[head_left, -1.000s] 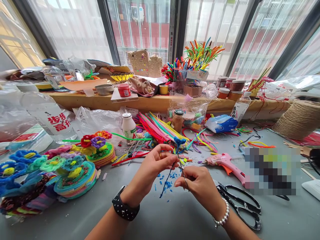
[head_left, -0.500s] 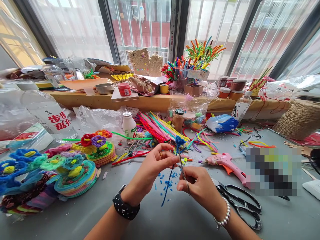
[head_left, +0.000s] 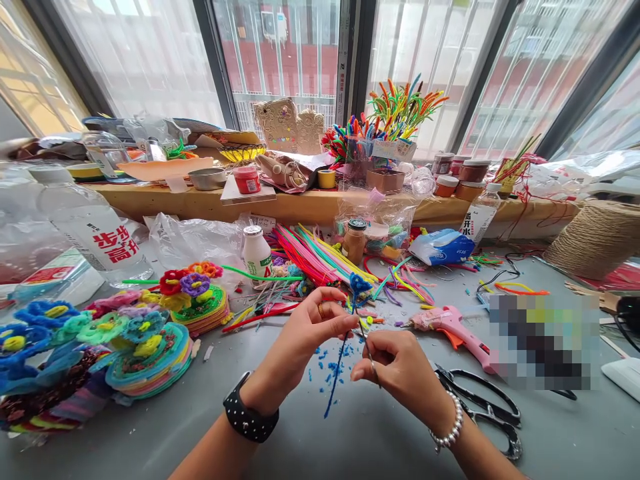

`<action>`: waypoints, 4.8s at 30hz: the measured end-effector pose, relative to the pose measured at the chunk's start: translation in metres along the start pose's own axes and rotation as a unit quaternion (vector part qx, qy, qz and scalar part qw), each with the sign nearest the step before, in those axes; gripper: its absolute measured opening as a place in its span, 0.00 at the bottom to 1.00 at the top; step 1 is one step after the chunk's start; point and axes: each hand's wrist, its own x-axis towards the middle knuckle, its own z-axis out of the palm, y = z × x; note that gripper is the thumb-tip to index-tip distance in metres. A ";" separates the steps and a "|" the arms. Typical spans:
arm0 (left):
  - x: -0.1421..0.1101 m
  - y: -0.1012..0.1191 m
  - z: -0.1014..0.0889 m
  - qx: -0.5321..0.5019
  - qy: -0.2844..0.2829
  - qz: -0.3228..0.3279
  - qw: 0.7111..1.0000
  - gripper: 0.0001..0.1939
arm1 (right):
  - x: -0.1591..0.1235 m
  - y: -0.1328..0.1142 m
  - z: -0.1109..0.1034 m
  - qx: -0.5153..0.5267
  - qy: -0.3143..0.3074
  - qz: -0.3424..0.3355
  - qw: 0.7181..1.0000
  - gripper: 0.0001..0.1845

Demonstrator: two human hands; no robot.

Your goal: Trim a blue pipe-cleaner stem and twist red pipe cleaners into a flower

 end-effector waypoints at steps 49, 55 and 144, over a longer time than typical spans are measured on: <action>0.005 0.003 -0.005 -0.222 0.129 0.010 0.966 0.13 | -0.007 -0.010 0.010 0.165 -0.252 -0.062 0.951 0.36; 0.004 0.002 -0.003 -0.225 0.121 -0.001 0.967 0.12 | -0.008 -0.007 0.017 0.164 -0.232 -0.062 0.957 0.37; 0.005 -0.001 -0.003 -0.241 0.125 0.009 0.962 0.13 | -0.008 -0.007 0.020 0.232 -0.200 -0.016 0.952 0.35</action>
